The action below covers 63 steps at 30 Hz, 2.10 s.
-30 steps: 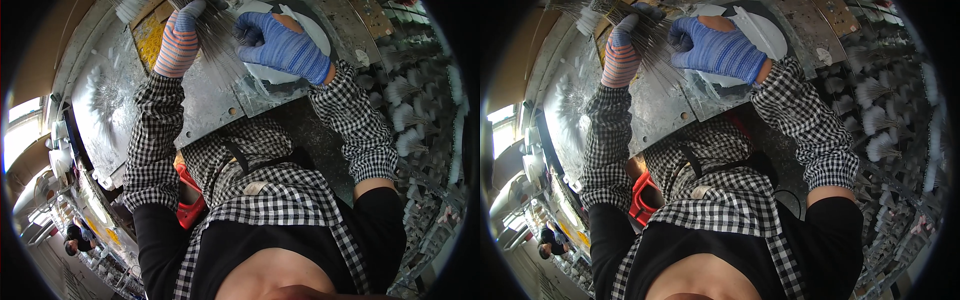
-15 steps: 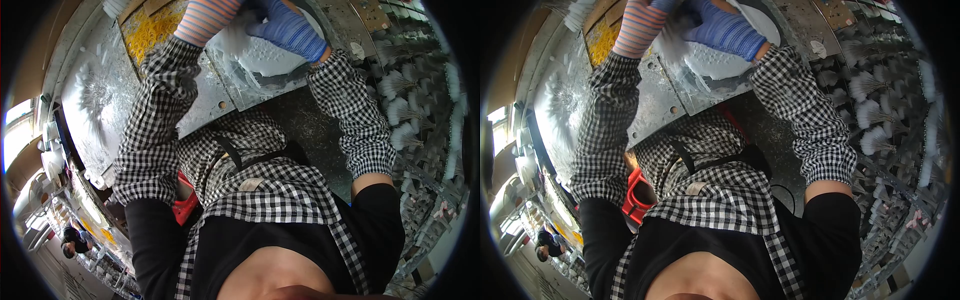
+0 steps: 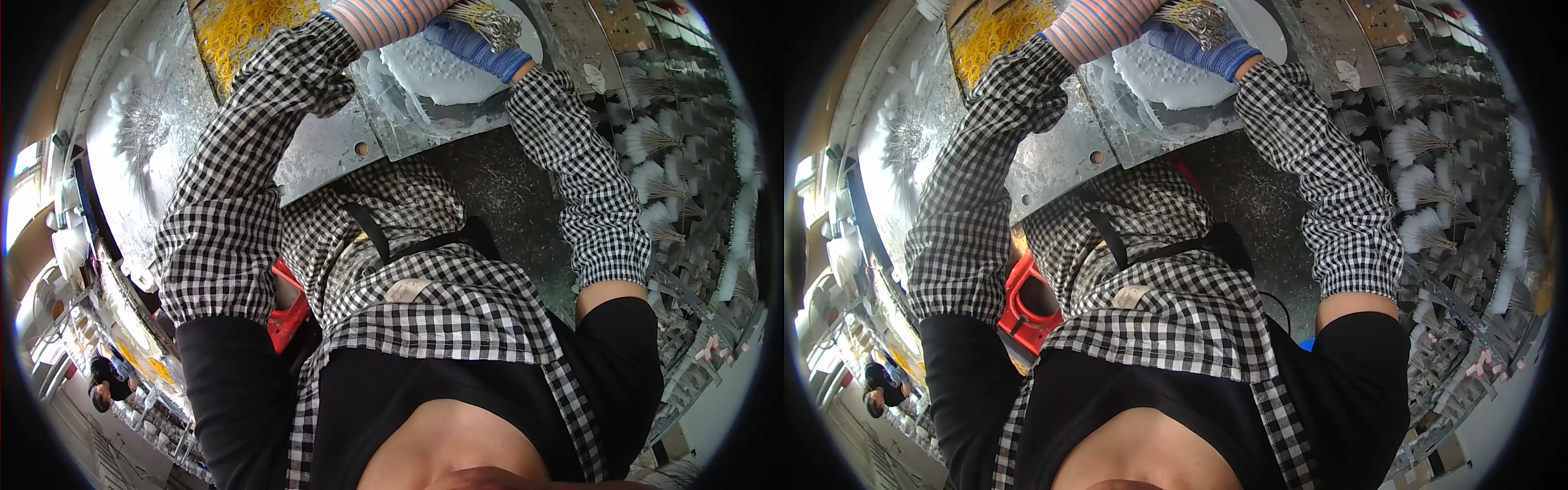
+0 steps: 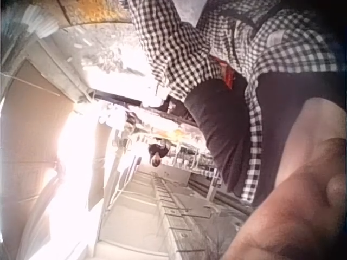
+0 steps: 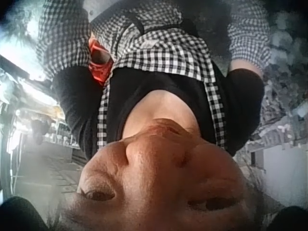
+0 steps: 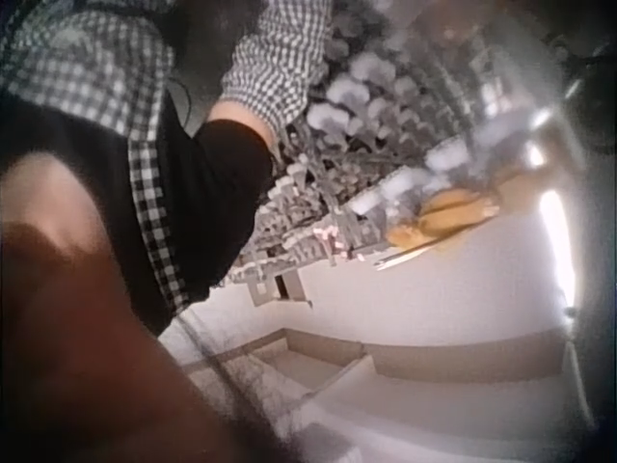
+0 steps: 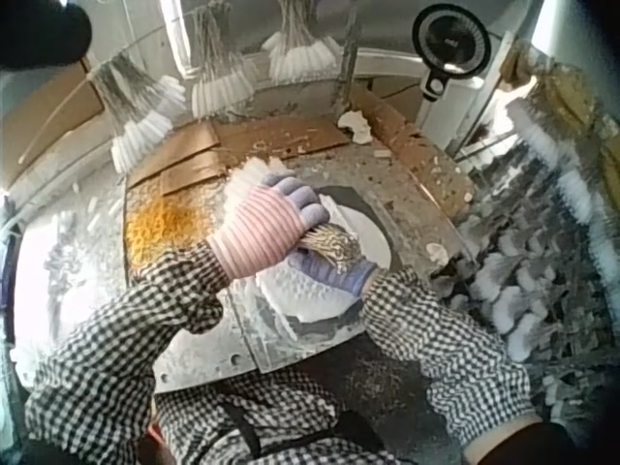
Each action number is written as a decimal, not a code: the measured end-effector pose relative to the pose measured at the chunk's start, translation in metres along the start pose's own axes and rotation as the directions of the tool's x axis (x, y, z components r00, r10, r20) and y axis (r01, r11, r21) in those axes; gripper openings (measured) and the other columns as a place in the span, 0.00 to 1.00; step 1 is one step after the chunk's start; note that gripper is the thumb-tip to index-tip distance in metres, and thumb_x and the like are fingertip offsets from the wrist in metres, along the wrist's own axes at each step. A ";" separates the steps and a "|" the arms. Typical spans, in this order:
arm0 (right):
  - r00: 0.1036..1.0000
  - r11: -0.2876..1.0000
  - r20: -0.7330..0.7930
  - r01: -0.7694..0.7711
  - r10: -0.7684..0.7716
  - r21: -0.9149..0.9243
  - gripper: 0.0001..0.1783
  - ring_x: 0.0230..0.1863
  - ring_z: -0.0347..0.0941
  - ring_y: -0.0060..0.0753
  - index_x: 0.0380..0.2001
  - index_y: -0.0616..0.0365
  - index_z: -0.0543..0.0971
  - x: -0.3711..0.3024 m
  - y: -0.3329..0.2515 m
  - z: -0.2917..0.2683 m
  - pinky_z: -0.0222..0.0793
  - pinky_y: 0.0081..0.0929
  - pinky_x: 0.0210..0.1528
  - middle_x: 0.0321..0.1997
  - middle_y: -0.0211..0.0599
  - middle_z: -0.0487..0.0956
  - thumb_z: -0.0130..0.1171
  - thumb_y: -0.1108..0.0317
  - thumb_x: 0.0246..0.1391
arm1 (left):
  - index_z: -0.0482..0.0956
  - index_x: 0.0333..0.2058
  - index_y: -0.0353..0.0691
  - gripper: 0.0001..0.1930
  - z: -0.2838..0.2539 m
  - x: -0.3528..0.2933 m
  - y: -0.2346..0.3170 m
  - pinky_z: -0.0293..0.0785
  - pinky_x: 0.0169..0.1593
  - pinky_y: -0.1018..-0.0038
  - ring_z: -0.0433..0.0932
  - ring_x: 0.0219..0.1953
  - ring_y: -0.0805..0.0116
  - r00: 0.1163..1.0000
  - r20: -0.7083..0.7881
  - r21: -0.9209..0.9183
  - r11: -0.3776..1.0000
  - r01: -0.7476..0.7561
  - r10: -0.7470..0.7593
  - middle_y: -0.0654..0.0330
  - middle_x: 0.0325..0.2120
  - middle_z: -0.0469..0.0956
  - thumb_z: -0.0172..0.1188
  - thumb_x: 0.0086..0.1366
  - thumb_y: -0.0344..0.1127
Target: Assembling individual white bristled components onto a long metal rod to create a large industrial brush.
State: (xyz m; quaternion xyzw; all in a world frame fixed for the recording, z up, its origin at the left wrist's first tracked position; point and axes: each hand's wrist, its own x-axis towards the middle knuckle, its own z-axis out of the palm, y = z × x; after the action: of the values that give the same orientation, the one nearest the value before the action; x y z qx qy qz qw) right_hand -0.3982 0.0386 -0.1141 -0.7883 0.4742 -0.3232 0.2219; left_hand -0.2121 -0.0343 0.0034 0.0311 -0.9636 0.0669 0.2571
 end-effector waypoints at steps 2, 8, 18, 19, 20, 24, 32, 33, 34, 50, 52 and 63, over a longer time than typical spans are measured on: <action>0.990 0.985 0.024 -0.138 0.141 -0.105 0.23 0.57 0.74 0.42 0.58 0.54 0.75 -0.001 0.026 0.010 0.70 0.36 0.62 0.58 0.42 0.78 0.57 0.55 0.65 | 0.76 0.38 0.49 0.08 0.003 0.002 -0.003 0.66 0.55 0.63 0.74 0.45 0.59 1.000 -0.025 -0.006 1.000 -0.018 0.018 0.61 0.34 0.75 0.56 0.59 0.34; 0.958 0.946 0.091 -0.250 0.273 -0.205 0.22 0.50 0.80 0.42 0.52 0.56 0.79 0.000 0.053 0.011 0.76 0.37 0.57 0.51 0.42 0.83 0.58 0.51 0.65 | 0.77 0.40 0.49 0.12 0.006 0.001 -0.003 0.66 0.54 0.62 0.75 0.45 0.58 1.000 0.002 -0.025 0.999 0.025 -0.025 0.61 0.35 0.75 0.61 0.55 0.34; 0.977 0.974 -0.001 -0.213 0.214 0.082 0.22 0.59 0.73 0.42 0.56 0.53 0.75 -0.006 0.016 0.016 0.68 0.37 0.64 0.59 0.42 0.76 0.57 0.53 0.65 | 0.76 0.41 0.48 0.14 -0.008 -0.003 0.003 0.66 0.54 0.63 0.75 0.46 0.58 0.997 0.055 0.035 0.998 0.046 -0.048 0.61 0.37 0.76 0.63 0.56 0.38; 0.986 0.896 -0.082 -0.095 0.144 0.434 0.26 0.68 0.66 0.43 0.64 0.52 0.69 -0.007 -0.011 0.008 0.62 0.38 0.70 0.67 0.43 0.70 0.56 0.60 0.65 | 0.76 0.40 0.48 0.13 -0.006 -0.003 0.004 0.66 0.54 0.63 0.75 0.46 0.59 0.997 0.066 0.042 0.999 0.033 -0.035 0.61 0.37 0.76 0.63 0.57 0.38; 0.994 0.964 0.016 -0.109 0.108 0.243 0.30 0.71 0.61 0.41 0.68 0.51 0.65 -0.009 -0.001 0.005 0.59 0.37 0.72 0.72 0.42 0.64 0.56 0.60 0.65 | 0.75 0.39 0.48 0.11 -0.004 -0.003 0.003 0.66 0.54 0.64 0.75 0.46 0.59 0.999 0.031 0.024 1.000 0.009 -0.010 0.62 0.36 0.76 0.62 0.57 0.39; 0.990 0.979 -0.123 -0.048 0.073 0.197 0.27 0.63 0.71 0.41 0.63 0.54 0.72 -0.013 0.008 0.007 0.67 0.37 0.65 0.65 0.43 0.73 0.60 0.60 0.63 | 0.75 0.39 0.48 0.11 -0.002 0.000 0.004 0.66 0.54 0.64 0.75 0.45 0.59 0.999 0.042 0.029 0.999 -0.019 0.018 0.62 0.36 0.75 0.61 0.58 0.40; 0.844 0.802 0.019 -0.501 0.535 -0.327 0.25 0.50 0.80 0.41 0.56 0.51 0.80 0.000 0.018 0.018 0.74 0.35 0.60 0.51 0.39 0.84 0.56 0.46 0.65 | 0.76 0.45 0.44 0.16 -0.006 -0.001 -0.006 0.70 0.52 0.65 0.76 0.44 0.62 0.997 -0.056 -0.012 0.999 0.049 -0.049 0.62 0.37 0.77 0.65 0.58 0.33; 0.840 0.798 0.024 -0.506 0.542 -0.329 0.25 0.50 0.80 0.41 0.56 0.51 0.80 0.007 -0.012 0.005 0.74 0.35 0.60 0.51 0.39 0.84 0.56 0.46 0.65 | 0.76 0.45 0.44 0.16 -0.001 -0.006 -0.012 0.70 0.52 0.65 0.76 0.44 0.62 0.997 -0.056 -0.021 0.998 0.053 -0.054 0.62 0.37 0.77 0.65 0.58 0.33; 0.882 0.865 0.015 -0.457 0.470 -0.205 0.23 0.50 0.80 0.40 0.55 0.55 0.80 0.027 -0.076 -0.026 0.74 0.35 0.57 0.52 0.41 0.83 0.60 0.53 0.63 | 0.75 0.46 0.42 0.14 -0.006 -0.014 -0.020 0.71 0.49 0.69 0.75 0.42 0.67 0.950 -0.057 -0.497 0.834 0.240 -0.308 0.63 0.36 0.76 0.63 0.62 0.31; 0.943 0.940 -0.073 -0.330 0.324 -0.084 0.23 0.37 0.82 0.43 0.42 0.62 0.82 0.046 -0.158 -0.050 0.77 0.35 0.43 0.37 0.45 0.85 0.68 0.54 0.52 | 0.79 0.39 0.42 0.05 -0.013 -0.018 -0.044 0.69 0.39 0.79 0.71 0.34 0.78 0.485 0.007 -0.919 0.186 0.349 -0.875 0.68 0.30 0.76 0.58 0.68 0.34; 0.937 0.934 -0.095 -0.344 0.335 -0.097 0.23 0.38 0.82 0.42 0.43 0.64 0.81 0.050 -0.151 -0.044 0.77 0.34 0.43 0.37 0.45 0.85 0.68 0.54 0.52 | 0.78 0.41 0.41 0.06 -0.007 -0.015 -0.047 0.69 0.42 0.78 0.71 0.36 0.75 0.469 -0.041 -0.921 0.216 0.326 -0.882 0.67 0.32 0.77 0.57 0.67 0.32; 0.928 0.763 -0.165 0.163 -0.334 -0.626 0.23 0.40 0.81 0.47 0.42 0.62 0.80 0.025 -0.052 -0.005 0.76 0.38 0.46 0.37 0.41 0.84 0.66 0.56 0.49 | 0.76 0.44 0.49 0.24 -0.019 -0.002 -0.002 0.69 0.51 0.61 0.75 0.48 0.57 0.986 -0.137 0.072 0.992 0.108 -0.097 0.61 0.39 0.77 0.70 0.46 0.43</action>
State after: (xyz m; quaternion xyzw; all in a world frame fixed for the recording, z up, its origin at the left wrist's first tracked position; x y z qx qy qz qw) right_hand -0.3618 0.0401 -0.0688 -0.8228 0.4675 -0.2856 -0.1510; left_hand -0.2011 -0.0340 0.0190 0.0864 -0.9379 0.0936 0.3227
